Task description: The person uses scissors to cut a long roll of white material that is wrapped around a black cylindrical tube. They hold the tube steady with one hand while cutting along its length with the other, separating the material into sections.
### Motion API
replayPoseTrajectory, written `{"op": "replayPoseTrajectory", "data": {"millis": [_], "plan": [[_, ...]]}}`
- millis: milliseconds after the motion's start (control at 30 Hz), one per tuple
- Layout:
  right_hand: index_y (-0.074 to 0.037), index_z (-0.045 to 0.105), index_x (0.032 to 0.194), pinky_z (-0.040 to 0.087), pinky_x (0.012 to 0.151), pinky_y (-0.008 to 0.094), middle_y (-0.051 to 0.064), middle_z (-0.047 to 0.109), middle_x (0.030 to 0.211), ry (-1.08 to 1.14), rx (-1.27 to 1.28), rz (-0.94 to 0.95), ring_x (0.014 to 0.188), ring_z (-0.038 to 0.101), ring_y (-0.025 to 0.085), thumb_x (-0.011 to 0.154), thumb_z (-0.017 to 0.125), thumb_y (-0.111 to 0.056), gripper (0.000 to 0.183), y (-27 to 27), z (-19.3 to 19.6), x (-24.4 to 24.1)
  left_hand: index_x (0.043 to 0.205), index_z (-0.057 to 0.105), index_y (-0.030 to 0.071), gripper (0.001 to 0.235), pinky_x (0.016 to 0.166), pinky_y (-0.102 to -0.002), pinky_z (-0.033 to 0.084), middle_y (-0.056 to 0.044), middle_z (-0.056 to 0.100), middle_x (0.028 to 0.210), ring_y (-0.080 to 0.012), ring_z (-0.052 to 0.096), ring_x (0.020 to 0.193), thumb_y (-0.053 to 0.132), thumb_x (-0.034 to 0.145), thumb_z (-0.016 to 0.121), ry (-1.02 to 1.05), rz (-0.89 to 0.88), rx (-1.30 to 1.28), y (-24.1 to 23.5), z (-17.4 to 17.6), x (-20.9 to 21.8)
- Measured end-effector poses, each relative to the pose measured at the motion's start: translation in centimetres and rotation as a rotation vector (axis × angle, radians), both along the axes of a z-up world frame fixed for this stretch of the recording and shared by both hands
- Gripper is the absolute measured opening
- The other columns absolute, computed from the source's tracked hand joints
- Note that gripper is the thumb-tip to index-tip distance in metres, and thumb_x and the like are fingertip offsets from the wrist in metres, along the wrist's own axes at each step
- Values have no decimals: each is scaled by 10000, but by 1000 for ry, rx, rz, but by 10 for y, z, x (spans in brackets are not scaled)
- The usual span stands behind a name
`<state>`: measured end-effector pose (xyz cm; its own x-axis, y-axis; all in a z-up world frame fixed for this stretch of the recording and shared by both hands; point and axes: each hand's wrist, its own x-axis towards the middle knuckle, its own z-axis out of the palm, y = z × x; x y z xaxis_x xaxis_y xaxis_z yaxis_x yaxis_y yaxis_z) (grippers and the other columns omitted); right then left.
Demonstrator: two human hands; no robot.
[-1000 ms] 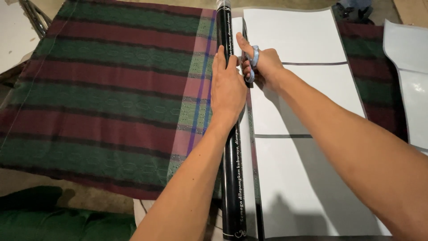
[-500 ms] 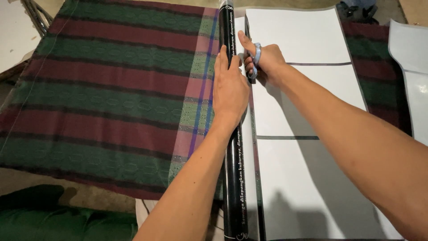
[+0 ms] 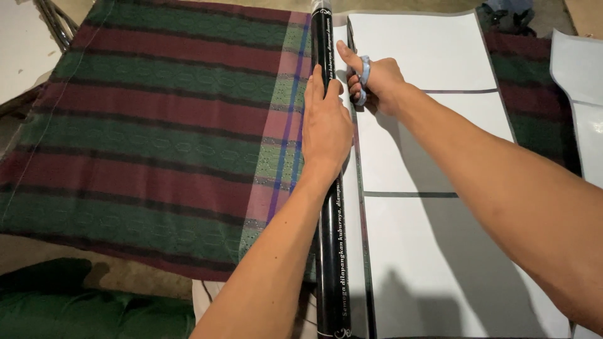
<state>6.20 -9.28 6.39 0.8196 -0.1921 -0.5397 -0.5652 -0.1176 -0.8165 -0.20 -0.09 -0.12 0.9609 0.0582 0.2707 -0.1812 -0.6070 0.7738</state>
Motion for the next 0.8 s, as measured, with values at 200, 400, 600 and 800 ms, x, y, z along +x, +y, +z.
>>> {"op": "replayPoseTrajectory", "data": {"millis": [200, 400, 600, 800], "plan": [[-150, 576, 713, 405, 411, 158, -44, 529, 548, -48, 113, -25, 432, 432, 40, 742, 868, -560, 504, -2, 1, -3, 1082, 564, 37, 216, 1038, -487, 488, -187, 217, 1662, -354, 193, 1552, -55, 946, 424, 61, -17, -44, 2, 11, -5], [-153, 537, 690, 369, 414, 176, -43, 496, 548, -25, 103, -37, 429, 412, 59, 732, 866, -575, 537, -2, -1, -1, 1109, 562, 41, 229, 990, -466, 516, -189, 222, 1659, -352, 201, 1549, -39, 960, 408, 45, -18, -46, 3, 8, -4], [-6, 670, 774, 532, 428, 221, 18, 592, 589, -193, 116, -35, 440, 582, 62, 737, 938, -527, 587, -13, -31, 17, 1132, 517, 52, 169, 1101, -463, 482, -229, 283, 1621, -389, 285, 1516, 23, 1000, 417, 36, -17, 42, 6, 12, -11], [-31, 670, 765, 541, 428, 226, 9, 609, 597, -169, 83, -27, 453, 599, 64, 729, 936, -553, 587, -11, -21, 16, 1142, 519, 41, 185, 1102, -473, 479, -236, 288, 1615, -398, 289, 1509, 11, 992, 414, 47, -20, 44, 7, 18, -12]]}}
